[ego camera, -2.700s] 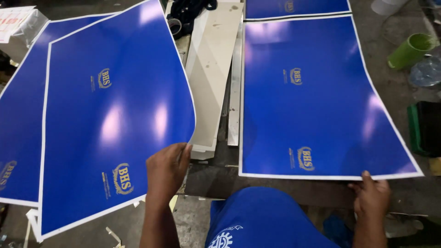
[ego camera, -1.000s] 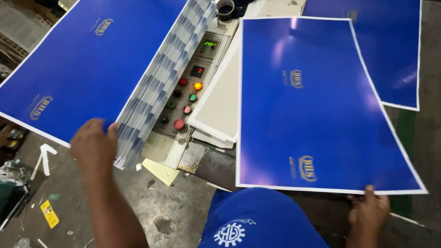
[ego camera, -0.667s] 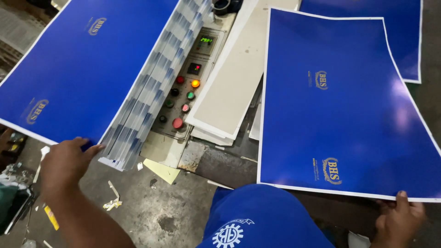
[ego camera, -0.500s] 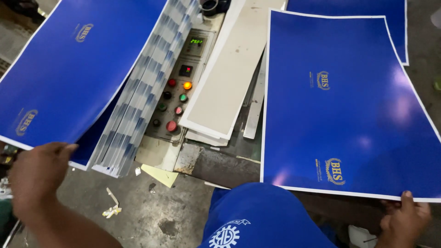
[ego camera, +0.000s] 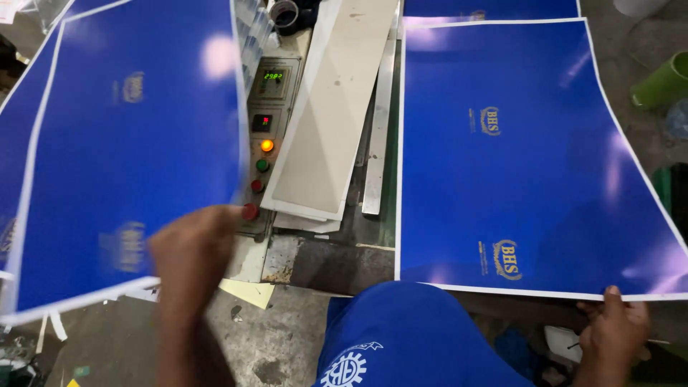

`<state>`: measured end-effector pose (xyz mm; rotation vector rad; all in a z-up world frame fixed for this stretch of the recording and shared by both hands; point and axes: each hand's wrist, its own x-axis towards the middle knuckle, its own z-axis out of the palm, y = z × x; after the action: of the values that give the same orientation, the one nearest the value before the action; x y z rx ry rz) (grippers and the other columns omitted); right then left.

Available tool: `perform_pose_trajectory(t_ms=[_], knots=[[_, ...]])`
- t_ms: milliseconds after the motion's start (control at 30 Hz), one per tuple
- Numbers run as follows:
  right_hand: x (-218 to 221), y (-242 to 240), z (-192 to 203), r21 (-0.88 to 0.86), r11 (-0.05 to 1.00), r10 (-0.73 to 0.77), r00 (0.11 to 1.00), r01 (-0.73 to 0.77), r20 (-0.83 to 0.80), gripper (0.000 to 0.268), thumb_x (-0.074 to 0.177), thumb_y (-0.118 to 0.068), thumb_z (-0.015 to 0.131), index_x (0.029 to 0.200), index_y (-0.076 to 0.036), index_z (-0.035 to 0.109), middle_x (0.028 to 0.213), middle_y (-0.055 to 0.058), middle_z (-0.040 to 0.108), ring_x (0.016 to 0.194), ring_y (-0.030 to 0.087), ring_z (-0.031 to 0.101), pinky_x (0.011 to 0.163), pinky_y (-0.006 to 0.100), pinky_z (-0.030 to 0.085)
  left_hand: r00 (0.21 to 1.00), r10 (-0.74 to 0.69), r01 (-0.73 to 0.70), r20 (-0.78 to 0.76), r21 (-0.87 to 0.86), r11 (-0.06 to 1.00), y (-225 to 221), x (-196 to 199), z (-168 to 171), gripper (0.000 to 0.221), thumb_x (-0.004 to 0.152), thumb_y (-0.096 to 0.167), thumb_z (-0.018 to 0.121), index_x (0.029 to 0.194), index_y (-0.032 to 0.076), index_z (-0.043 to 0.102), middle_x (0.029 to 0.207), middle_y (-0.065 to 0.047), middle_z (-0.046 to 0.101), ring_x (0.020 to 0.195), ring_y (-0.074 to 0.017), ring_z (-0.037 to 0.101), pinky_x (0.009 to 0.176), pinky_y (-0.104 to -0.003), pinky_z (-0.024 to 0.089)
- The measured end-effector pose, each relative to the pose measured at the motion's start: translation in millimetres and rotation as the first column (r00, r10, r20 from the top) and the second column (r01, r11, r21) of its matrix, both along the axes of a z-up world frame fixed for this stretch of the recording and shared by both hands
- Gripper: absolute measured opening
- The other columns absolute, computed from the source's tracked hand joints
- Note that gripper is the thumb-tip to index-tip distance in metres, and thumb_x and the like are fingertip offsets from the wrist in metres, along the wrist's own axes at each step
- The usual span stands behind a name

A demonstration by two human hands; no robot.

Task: Stacking blue printed sheets onto a storage rack in an industrial print shop.

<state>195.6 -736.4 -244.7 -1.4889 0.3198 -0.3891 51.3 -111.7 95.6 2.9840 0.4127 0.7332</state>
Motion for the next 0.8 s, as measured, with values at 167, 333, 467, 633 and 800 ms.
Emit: perform_pose_trajectory(t_ms=[167, 333, 467, 633, 800], knots=[[-4.1, 24.1, 10.5, -0.029, 0.998, -0.056, 0.992, 0.053, -0.110, 0.011, 0.115, -0.005, 0.058, 0.126, -0.002, 0.058, 0.108, 0.010, 0.065, 0.086, 0.017, 0.066, 0.067, 0.032, 0.061, 0.993, -0.117, 0.112, 0.004, -0.328, 0.938, -49.8, 40.4, -36.7, 0.021, 0.095, 0.028, 0.073, 0.088, 0.009, 0.077, 0.071, -0.014, 0.072, 0.058, -0.0296, 0.068, 0.057, -0.042, 0.052], [-0.8, 46.1, 20.4, 0.037, 0.999, -0.023, 0.988, 0.028, -0.151, 0.016, 0.113, -0.007, 0.058, 0.129, -0.003, 0.057, 0.107, 0.008, 0.064, 0.084, 0.017, 0.065, 0.064, 0.030, 0.059, 0.978, -0.193, 0.206, 0.080, -0.511, 0.834, -77.0, 55.6, -51.9, 0.022, 0.094, 0.028, 0.072, 0.095, 0.006, 0.077, 0.077, -0.017, 0.073, 0.062, -0.0320, 0.071, 0.056, -0.041, 0.052], [20.5, 68.2, 28.6, 0.037, 0.999, -0.023, 0.968, 0.033, -0.249, 0.022, 0.109, -0.009, 0.059, 0.130, -0.004, 0.055, 0.105, 0.009, 0.064, 0.083, 0.017, 0.065, 0.061, 0.031, 0.057, 0.979, -0.200, 0.180, 0.035, -0.602, 0.778, -80.4, 58.1, -54.8, 0.024, 0.093, 0.027, 0.072, 0.099, 0.004, 0.078, 0.076, -0.019, 0.072, 0.062, -0.0342, 0.070, 0.055, -0.041, 0.051], [69.5, 76.3, 20.5, 0.047, 0.999, -0.002, 0.969, 0.014, -0.248, 0.022, 0.108, -0.012, 0.058, 0.128, -0.005, 0.056, 0.104, 0.009, 0.065, 0.081, 0.018, 0.066, 0.060, 0.032, 0.056, 0.976, -0.214, 0.184, 0.031, -0.637, 0.749, -78.0, 59.4, -55.8, 0.026, 0.094, 0.027, 0.072, 0.103, 0.004, 0.077, 0.080, -0.020, 0.073, 0.061, -0.0326, 0.071, 0.056, -0.040, 0.052], [102.1, 68.0, -5.5, 0.210, 0.968, 0.180, 0.962, -0.136, -0.206, 0.022, 0.112, -0.020, 0.061, 0.127, -0.003, 0.057, 0.103, 0.008, 0.066, 0.086, 0.021, 0.068, 0.062, 0.033, 0.057, 0.966, -0.256, 0.212, 0.038, -0.686, 0.696, -82.5, 57.3, -53.5, 0.027, 0.094, 0.025, 0.070, 0.107, 0.003, 0.076, 0.081, -0.020, 0.074, 0.061, -0.0306, 0.070, 0.061, -0.040, 0.053]])
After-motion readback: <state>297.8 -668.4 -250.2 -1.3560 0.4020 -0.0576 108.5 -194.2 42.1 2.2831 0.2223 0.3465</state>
